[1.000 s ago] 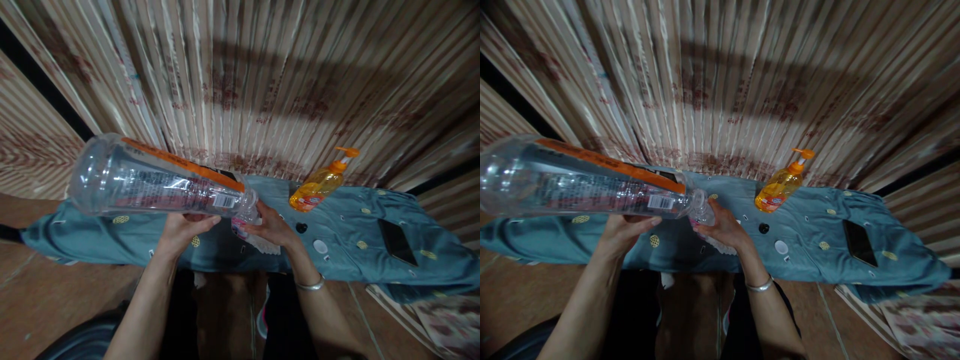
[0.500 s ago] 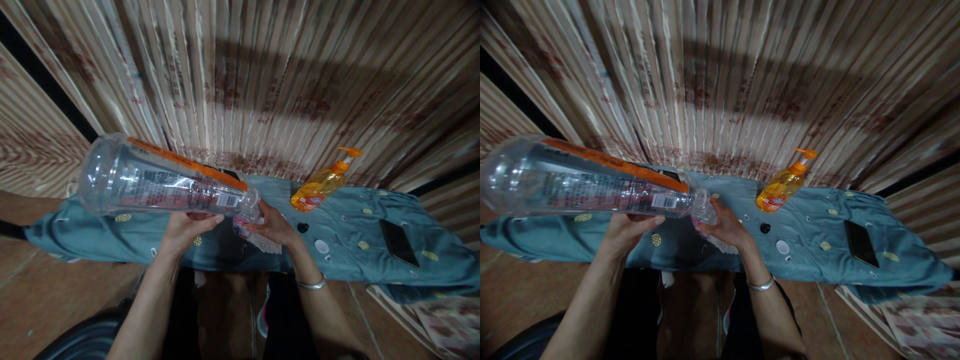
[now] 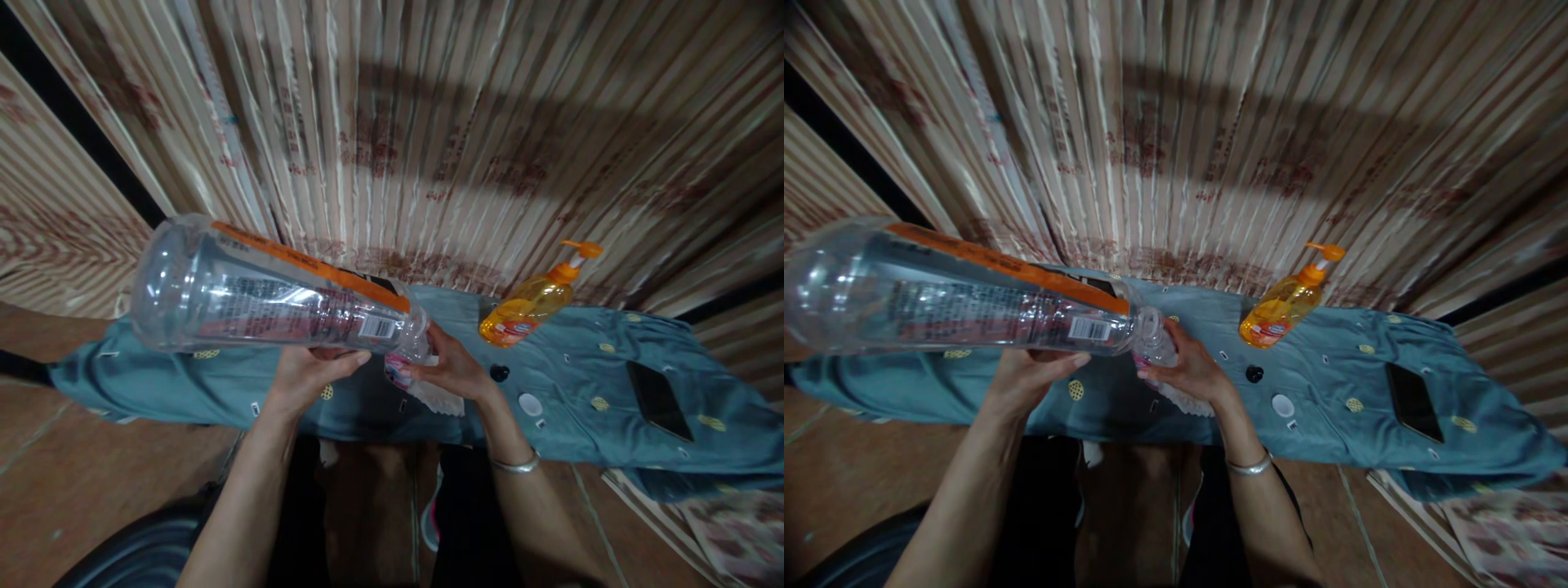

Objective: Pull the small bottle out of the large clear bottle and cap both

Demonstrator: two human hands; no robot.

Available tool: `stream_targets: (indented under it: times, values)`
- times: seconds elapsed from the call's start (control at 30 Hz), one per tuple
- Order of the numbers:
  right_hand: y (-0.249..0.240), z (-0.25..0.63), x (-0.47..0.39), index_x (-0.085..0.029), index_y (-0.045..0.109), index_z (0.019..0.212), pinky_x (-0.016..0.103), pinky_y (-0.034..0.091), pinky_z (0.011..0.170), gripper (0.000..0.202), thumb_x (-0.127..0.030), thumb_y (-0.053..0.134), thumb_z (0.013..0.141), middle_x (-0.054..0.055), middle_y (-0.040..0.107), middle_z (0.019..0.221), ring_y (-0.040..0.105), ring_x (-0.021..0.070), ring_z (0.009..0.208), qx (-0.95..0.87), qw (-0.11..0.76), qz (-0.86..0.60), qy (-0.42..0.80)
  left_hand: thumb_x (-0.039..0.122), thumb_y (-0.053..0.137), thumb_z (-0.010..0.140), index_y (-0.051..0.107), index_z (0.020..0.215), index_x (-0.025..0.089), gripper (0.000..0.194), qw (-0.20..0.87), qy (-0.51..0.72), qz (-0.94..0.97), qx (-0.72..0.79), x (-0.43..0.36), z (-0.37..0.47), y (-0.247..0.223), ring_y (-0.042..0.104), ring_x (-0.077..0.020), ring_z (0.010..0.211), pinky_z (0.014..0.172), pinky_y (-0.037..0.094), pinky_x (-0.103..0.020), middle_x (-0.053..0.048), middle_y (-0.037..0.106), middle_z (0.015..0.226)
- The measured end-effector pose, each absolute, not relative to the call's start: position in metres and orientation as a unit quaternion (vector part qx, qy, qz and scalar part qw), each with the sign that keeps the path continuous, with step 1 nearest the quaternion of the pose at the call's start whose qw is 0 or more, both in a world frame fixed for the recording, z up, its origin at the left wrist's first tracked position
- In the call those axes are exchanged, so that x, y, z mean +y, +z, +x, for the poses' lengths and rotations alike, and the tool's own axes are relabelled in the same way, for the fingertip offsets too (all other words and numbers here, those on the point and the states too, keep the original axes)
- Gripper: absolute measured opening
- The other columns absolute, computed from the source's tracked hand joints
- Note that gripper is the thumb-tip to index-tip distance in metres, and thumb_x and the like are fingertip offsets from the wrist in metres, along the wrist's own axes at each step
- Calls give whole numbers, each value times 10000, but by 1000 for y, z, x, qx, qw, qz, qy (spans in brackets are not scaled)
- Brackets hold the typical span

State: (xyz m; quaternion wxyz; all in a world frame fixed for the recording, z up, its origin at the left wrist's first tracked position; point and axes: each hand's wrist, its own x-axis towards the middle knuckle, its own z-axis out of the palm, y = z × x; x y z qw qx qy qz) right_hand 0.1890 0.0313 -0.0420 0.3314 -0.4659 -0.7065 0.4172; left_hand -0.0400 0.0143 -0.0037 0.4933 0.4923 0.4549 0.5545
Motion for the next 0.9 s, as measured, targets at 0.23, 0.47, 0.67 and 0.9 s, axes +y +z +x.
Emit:
stream_targets:
  times: [0.23,0.47,0.67,0.9]
  values:
    - [-43,196,34,-225,516,1373,482,448,1105,706,-498,777,776,86,640,1323,606,294,1227,-696,350,-422,464,378,942,409,717,949,151,627,493,562,486,453,13,-40,-2,753,-264,736,810,629,-431,-53,778,761]
    - [-42,201,34,-278,557,1333,483,457,1112,602,-581,695,832,90,646,1330,587,269,1280,-648,466,-407,445,355,959,401,728,900,154,585,498,567,476,452,11,-40,0,759,-275,759,828,630,-445,-38,762,693]
    - [-39,195,31,-303,658,1213,465,466,1120,388,-467,707,865,50,670,1319,607,241,1262,-619,554,-415,371,380,952,401,724,914,150,606,485,567,485,456,12,-38,0,749,-259,734,801,630,-422,-52,767,739]
    - [-33,188,25,-319,620,1298,452,454,1137,385,-454,613,938,27,646,1368,579,224,1302,-654,536,-399,354,340,935,402,683,751,178,460,479,572,484,458,13,-37,-1,738,-222,722,786,630,-377,-36,769,755]
